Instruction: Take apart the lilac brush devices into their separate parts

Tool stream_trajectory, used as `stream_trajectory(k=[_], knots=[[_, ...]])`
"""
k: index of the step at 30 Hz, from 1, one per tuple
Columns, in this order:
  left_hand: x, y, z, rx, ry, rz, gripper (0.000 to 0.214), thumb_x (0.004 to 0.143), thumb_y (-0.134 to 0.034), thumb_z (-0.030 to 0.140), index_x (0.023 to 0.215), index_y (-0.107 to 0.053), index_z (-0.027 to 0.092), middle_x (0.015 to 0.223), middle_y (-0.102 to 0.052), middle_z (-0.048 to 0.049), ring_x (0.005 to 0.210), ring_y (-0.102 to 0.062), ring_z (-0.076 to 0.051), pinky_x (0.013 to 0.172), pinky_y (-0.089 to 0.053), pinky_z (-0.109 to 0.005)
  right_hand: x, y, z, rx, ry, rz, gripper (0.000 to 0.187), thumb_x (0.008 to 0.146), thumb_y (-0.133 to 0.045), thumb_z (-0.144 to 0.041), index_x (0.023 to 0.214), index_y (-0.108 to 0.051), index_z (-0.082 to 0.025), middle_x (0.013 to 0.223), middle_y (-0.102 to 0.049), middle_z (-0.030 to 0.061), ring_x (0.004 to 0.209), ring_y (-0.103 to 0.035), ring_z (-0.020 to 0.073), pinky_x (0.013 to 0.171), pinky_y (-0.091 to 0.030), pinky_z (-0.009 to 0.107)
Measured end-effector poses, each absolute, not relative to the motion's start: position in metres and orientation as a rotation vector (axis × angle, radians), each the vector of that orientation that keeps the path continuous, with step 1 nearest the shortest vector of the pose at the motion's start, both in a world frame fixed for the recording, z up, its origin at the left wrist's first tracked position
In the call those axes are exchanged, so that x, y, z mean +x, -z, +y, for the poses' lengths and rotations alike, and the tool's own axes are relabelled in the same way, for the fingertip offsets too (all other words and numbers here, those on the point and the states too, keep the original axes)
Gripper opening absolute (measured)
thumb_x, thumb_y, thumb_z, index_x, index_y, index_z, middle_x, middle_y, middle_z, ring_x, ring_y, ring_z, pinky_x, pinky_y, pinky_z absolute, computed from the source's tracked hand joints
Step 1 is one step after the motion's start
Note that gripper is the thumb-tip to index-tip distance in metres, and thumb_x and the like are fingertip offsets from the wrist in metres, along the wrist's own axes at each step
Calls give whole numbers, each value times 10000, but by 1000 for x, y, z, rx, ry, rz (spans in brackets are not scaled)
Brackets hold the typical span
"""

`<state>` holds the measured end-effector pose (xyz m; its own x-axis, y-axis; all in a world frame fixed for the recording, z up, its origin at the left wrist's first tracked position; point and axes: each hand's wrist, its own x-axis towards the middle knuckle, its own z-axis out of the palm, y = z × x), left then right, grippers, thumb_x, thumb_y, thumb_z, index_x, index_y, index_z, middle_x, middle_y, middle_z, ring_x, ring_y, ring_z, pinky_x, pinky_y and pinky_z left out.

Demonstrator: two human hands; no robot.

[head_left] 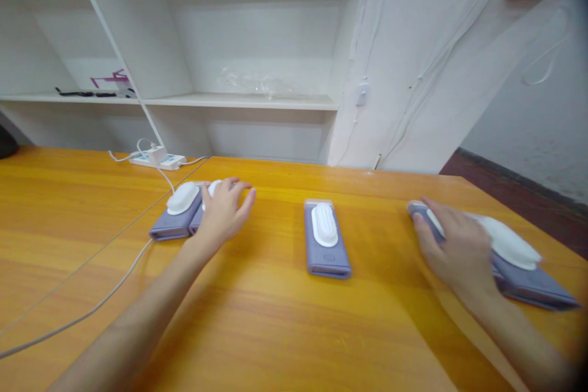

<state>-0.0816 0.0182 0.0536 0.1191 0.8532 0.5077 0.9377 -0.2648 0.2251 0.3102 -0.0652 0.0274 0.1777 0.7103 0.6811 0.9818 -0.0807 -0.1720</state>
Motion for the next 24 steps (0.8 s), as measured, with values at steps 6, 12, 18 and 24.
stream_trajectory(k=[6,12,18,24], knots=[[11,-30,-17,-2682,969,-2025,608,854,-371,645,1259,-471,204,1270,-565,-135,1208,-488,-310,1035,-282,-538,208,-8,-48,-1816,-240,-1565,604,939,-230,-510,1361,-414,-120,1325,-521,157,1225,-475,279,1017,-351,470],[37,-7,-35,-2764,1140,-1961,574,909,-306,570,1359,-353,215,1377,-478,-118,1287,-412,-271,1105,-142,-534,171,4,-63,-1869,-226,-1622,598,940,-205,-507,1393,-367,-152,1288,-552,156,1190,-488,307,1032,-239,570],[23,1,-5,-2722,1282,-1990,609,936,-262,531,1400,-275,136,1443,-387,-156,1362,-312,-236,1121,-178,-470,155,2,-89,-1899,158,-1766,832,737,-494,-717,1370,-419,-183,1085,-611,173,1017,-512,380,929,-281,620],[13,4,10,-2746,1342,-1875,683,896,-410,506,1439,-189,156,1499,-285,-153,1383,-270,-240,1121,-200,-445,202,-3,-70,-1728,-10,-1979,646,753,-569,-384,1373,-392,-356,1256,-564,50,1153,-455,317,991,-267,572]])
